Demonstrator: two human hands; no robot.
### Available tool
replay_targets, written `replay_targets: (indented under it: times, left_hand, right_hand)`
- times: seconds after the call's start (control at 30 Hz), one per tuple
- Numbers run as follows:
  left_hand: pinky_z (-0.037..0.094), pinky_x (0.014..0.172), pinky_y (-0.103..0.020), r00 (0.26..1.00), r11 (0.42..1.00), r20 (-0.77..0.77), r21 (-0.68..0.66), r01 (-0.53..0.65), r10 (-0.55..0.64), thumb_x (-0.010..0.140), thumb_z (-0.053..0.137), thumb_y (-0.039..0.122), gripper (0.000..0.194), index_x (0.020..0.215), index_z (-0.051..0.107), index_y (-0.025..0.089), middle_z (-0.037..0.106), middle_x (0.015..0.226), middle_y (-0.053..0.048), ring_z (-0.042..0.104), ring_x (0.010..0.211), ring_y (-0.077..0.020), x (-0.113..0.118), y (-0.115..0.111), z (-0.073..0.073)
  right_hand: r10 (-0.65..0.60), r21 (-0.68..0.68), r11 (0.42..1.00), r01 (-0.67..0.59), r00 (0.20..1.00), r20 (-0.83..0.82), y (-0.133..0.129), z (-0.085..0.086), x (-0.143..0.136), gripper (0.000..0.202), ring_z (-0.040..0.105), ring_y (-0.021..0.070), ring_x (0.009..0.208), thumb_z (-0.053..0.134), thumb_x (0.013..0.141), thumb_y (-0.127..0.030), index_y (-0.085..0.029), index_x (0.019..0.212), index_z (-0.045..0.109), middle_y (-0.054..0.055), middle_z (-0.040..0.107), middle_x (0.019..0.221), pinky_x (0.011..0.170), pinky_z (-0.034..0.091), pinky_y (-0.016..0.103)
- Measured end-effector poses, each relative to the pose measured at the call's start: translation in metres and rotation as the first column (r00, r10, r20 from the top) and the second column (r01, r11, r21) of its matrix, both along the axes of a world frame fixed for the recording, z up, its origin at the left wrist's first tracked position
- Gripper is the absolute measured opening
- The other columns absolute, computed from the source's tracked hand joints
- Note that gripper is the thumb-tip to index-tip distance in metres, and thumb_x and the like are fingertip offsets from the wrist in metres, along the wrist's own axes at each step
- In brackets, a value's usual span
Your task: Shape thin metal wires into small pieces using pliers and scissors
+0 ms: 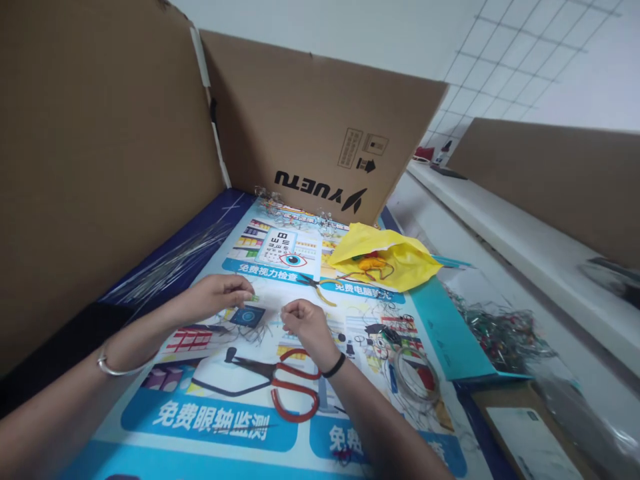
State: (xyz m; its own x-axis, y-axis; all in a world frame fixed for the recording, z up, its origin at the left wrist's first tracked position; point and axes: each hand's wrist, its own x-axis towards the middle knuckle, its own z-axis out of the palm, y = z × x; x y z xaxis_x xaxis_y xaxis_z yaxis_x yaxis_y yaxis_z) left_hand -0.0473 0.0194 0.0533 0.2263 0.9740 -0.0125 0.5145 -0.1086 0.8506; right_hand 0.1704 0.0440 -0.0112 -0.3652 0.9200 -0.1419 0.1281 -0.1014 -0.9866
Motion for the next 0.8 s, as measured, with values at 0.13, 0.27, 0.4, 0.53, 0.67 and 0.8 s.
replay_targets:
  times: [0.13,0.27,0.4,0.53,0.67,0.8]
  left_hand:
    - [0.043,0.064,-0.024,0.985,0.998,-0.167,0.053,-0.037,0.045,0.08,0.045,0.035,0.025,0.081,0.062,0.018,0.064,0.073,0.0,0.059,0.068,-0.015,-0.015,-0.008,0.008]
    - [0.042,0.07,-0.025,0.945,0.992,-0.315,0.111,-0.059,0.091,0.082,0.042,0.032,0.026,0.085,0.064,0.02,0.067,0.084,-0.001,0.059,0.078,-0.0163,-0.023,-0.021,0.002]
    - [0.042,0.068,-0.025,0.911,0.996,-0.404,0.074,-0.056,0.081,0.083,0.039,0.03,0.026,0.084,0.063,0.02,0.066,0.082,-0.001,0.059,0.076,-0.0164,-0.037,-0.036,-0.011]
    - [0.042,0.076,-0.027,0.887,0.993,-0.451,0.097,-0.063,0.1,0.084,0.04,0.027,0.025,0.09,0.062,0.021,0.064,0.093,-0.003,0.058,0.085,-0.0178,-0.053,-0.046,-0.027]
    - [0.042,0.082,-0.028,0.896,0.988,-0.426,0.132,-0.076,0.125,0.082,0.044,0.025,0.024,0.099,0.06,0.02,0.06,0.102,-0.005,0.056,0.091,-0.0178,-0.059,-0.051,-0.041]
    - [0.044,0.077,-0.026,0.928,0.994,-0.361,0.095,-0.061,0.092,0.079,0.049,0.022,0.032,0.11,0.055,0.021,0.054,0.111,-0.005,0.057,0.081,-0.014,-0.054,-0.05,-0.051]
  right_hand:
    - [0.095,0.085,0.99,-0.11,0.982,0.161,0.001,-0.004,-0.001,0.013,0.053,0.0097,0.053,0.061,0.067,-0.027,-0.017,0.075,0.059,-0.002,0.058,0.06,0.049,0.041,0.021]
    - [0.117,0.219,0.951,-0.218,0.91,0.397,-0.004,-0.005,-0.01,0.012,0.057,0.0115,0.061,0.055,0.07,-0.024,-0.018,0.078,0.062,0.0,0.064,0.068,0.056,0.041,0.021]
    - [0.065,0.302,0.906,-0.297,0.802,0.593,-0.007,0.0,-0.014,0.017,0.057,0.0121,0.063,0.054,0.073,-0.025,-0.02,0.086,0.064,-0.001,0.064,0.069,0.059,0.04,0.022]
    - [0.09,0.312,0.866,-0.391,0.735,0.672,-0.007,0.005,-0.012,0.022,0.057,0.0123,0.065,0.054,0.076,-0.028,-0.021,0.095,0.063,-0.001,0.064,0.072,0.058,0.037,0.022]
    - [0.089,0.323,0.826,-0.462,0.673,0.734,-0.009,0.008,-0.012,0.023,0.056,0.0134,0.069,0.054,0.076,-0.027,-0.02,0.096,0.063,0.0,0.063,0.073,0.062,0.036,0.022]
    - [0.083,0.318,0.795,-0.517,0.611,0.787,-0.014,0.01,-0.019,0.025,0.055,0.0141,0.071,0.055,0.076,-0.026,-0.021,0.1,0.062,0.002,0.062,0.078,0.063,0.035,0.022]
